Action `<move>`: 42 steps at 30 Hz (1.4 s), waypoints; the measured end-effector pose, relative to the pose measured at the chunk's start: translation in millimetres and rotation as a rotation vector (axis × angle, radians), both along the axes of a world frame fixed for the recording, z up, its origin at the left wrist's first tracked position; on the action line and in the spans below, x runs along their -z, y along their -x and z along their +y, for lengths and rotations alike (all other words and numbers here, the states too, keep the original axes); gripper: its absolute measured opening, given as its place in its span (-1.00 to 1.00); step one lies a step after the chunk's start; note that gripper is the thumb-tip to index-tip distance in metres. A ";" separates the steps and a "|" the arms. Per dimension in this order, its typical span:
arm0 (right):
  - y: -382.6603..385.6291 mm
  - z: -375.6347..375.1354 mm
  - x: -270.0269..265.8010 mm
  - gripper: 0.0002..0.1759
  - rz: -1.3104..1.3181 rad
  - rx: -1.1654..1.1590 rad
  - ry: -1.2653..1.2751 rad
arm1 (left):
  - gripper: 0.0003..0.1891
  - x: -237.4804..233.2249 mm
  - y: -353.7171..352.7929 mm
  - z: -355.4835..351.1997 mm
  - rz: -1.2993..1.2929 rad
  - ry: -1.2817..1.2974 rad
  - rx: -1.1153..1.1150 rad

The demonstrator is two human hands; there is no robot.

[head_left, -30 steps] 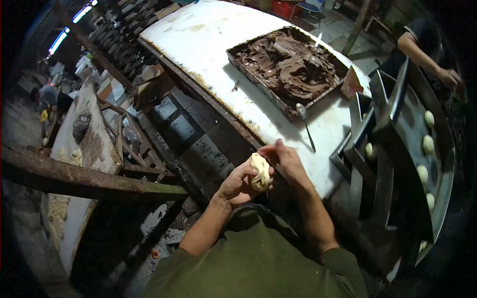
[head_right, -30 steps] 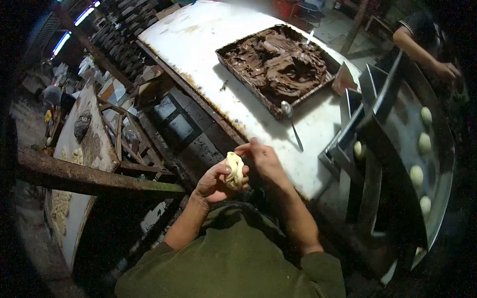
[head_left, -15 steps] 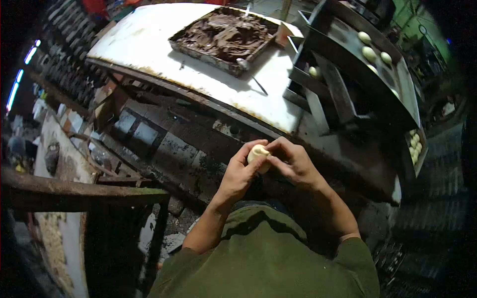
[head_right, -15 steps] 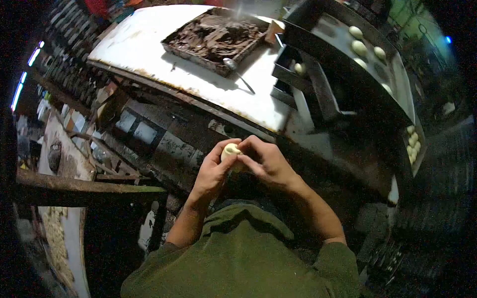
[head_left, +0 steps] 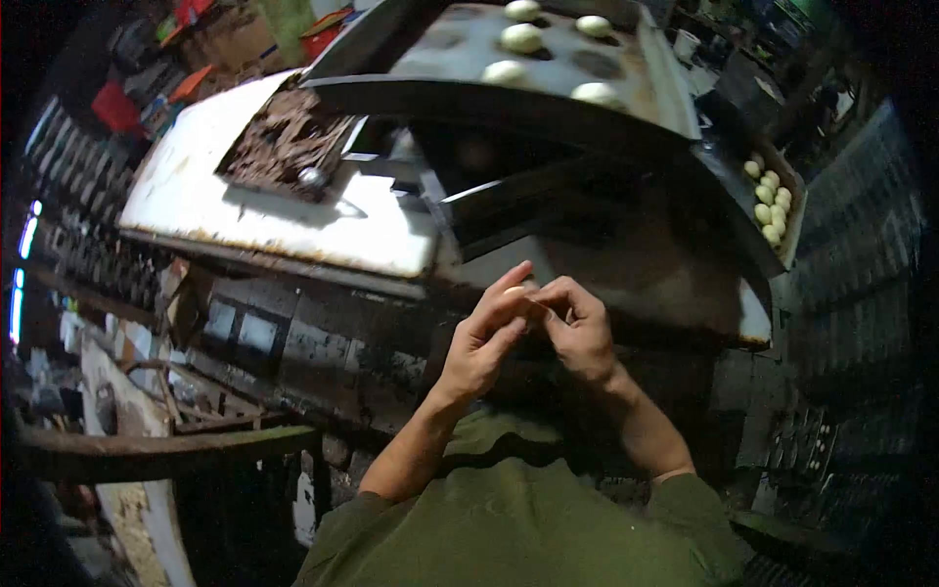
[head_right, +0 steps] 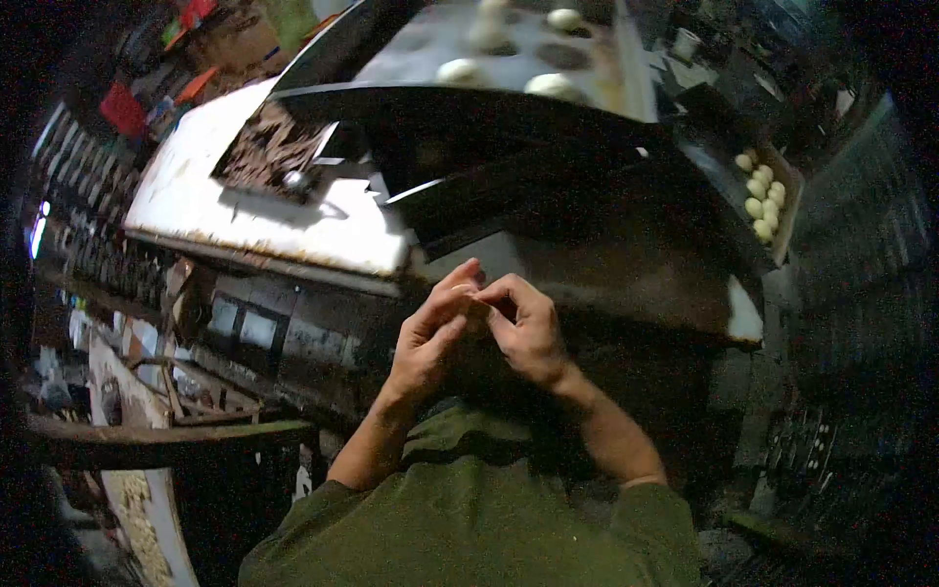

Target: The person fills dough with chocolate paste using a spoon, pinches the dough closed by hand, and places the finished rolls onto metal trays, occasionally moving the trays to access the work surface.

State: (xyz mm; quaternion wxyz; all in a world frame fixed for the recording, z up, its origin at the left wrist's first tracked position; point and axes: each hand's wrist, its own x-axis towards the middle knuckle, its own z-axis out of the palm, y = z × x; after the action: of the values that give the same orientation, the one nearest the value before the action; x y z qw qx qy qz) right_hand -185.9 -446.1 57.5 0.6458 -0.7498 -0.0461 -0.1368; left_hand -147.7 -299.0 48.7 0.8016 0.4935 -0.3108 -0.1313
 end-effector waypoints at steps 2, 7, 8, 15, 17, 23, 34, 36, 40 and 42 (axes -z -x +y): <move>13.2 -37.8 -3.5 -0.80 -0.265 0.199 0.384 | -0.60 -4.4 3.0 -60.5 0.225 -0.070 -0.227; 36.3 -138.9 36.2 -0.68 -0.436 0.371 0.739 | -0.67 -3.1 -1.6 -170.1 0.542 -0.328 0.019; 35.5 -160.9 35.4 -0.67 -0.464 0.378 0.684 | -0.69 -5.5 -1.3 -191.0 0.517 -0.435 0.099; 24.4 -331.9 163.1 -0.69 0.084 0.466 0.413 | -0.74 115.6 -26.9 -290.4 -0.186 -0.678 0.088; 12.5 -358.7 191.7 -0.68 0.182 0.458 0.313 | -0.74 156.8 -33.1 -291.4 -0.695 -0.796 -0.093; -21.1 -233.5 259.2 -0.65 0.220 0.256 0.780 | -0.71 87.3 -25.1 -204.6 -0.193 -0.653 -0.157; -24.8 -322.5 219.7 -0.58 0.362 0.567 0.737 | -0.74 87.7 -47.9 -82.7 -0.343 -0.929 0.012; -21.4 -267.7 219.6 -0.56 0.380 0.599 1.021 | -0.73 63.2 -70.3 -82.4 -0.291 -0.852 0.177; 30.0 -209.6 172.3 -0.53 0.457 0.478 1.121 | -0.68 49.2 -103.6 -57.8 -0.375 -0.716 0.444; 37.4 -178.6 109.4 -0.54 0.571 0.484 1.183 | -0.68 50.0 -116.5 -39.8 -0.443 -0.688 0.476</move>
State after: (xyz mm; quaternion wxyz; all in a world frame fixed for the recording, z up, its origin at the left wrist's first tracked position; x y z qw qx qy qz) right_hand -223.2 -624.7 -51.9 0.0675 -0.9713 0.2267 -0.0264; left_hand -31.2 -338.8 -1.3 0.4536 0.6617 -0.5173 -0.2982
